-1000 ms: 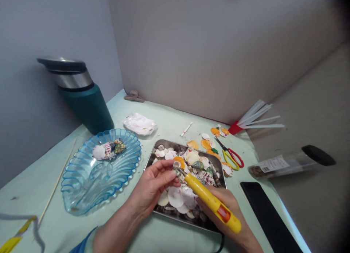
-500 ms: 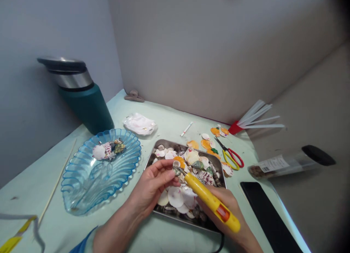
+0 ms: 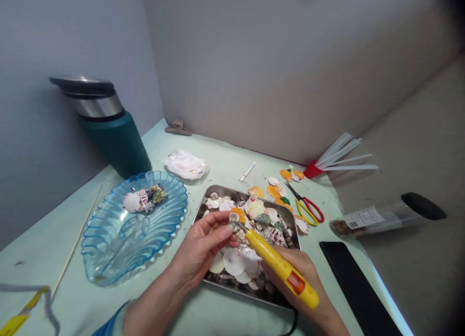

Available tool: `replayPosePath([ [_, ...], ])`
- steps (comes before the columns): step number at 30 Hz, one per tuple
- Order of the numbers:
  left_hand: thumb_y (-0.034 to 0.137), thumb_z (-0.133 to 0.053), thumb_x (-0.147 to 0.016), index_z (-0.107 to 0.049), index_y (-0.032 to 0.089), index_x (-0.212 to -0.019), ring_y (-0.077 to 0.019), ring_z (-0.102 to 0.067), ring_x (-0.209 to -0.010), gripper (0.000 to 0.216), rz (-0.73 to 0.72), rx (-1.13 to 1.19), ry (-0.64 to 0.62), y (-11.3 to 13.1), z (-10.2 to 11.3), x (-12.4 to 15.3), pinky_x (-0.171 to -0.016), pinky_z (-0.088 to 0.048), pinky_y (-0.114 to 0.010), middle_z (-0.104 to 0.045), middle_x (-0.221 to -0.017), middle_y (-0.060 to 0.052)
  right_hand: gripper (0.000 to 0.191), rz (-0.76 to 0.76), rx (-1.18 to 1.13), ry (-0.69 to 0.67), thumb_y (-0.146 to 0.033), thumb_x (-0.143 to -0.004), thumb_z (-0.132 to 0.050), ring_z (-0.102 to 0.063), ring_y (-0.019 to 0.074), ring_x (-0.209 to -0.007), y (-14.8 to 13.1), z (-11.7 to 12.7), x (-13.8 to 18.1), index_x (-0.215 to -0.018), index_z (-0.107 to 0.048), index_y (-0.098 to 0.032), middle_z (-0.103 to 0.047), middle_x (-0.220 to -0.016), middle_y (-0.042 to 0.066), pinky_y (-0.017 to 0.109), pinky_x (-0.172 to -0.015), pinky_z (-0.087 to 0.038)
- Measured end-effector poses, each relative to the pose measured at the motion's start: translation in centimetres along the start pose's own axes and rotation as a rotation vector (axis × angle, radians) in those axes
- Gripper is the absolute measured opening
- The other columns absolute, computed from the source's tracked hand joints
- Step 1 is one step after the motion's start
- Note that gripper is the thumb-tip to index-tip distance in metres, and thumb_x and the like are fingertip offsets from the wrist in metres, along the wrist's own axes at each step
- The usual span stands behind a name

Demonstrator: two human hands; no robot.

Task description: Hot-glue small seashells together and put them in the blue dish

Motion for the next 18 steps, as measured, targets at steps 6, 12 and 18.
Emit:
replayPosePath([
  [6,0.02,-0.082,-0.064,-0.07,0.013,-0.093,-0.0118,-0.064,-0.061,0.032,0.024,-0.02,-0.007,-0.17,-0.04,-0.04,-0.068,-0.054,-0.027,-0.071,-0.086,-0.006,0.014,0.008,-0.025,-0.01,-0.032,-0.085,-0.064,-0.056,0.0129,-0.054,-0.18,-0.05,-0.04,-0.087,-0.067,-0.019,-0.062,-0.065,-0.001,0.022,-0.054,-0.044],
  [12,0.02,-0.082,-0.065,-0.07,0.013,-0.094,-0.0114,-0.064,-0.062,0.032,0.02,-0.018,-0.009,-0.23,0.04,0.03,-0.069,-0.054,-0.027,-0.071,-0.088,-0.006,0.015,-0.006,-0.015,-0.013,-0.032,-0.086,-0.063,-0.055,0.0131,-0.054,-0.07,-0.06,0.03,-0.089,-0.068,-0.019,-0.061,-0.065,-0.001,0.022,-0.054,-0.044],
  [18,0.021,-0.082,-0.065,-0.071,0.013,-0.094,-0.011,-0.064,-0.063,0.032,-0.001,-0.004,-0.015,-0.13,0.02,-0.07,-0.068,-0.054,-0.025,-0.071,-0.089,-0.006,0.02,0.004,0.026,0.017,-0.036,-0.085,-0.062,-0.056,0.0138,-0.052,-0.21,0.04,-0.1,-0.089,-0.068,-0.018,-0.062,-0.063,0.0,0.023,-0.052,-0.045],
])
Point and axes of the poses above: each hand's wrist, its own x-axis away from the middle knuckle, its own z-axis out of the back of the hand, y = z × x, the point moved 4 cm from there along -x, towards the middle knuckle
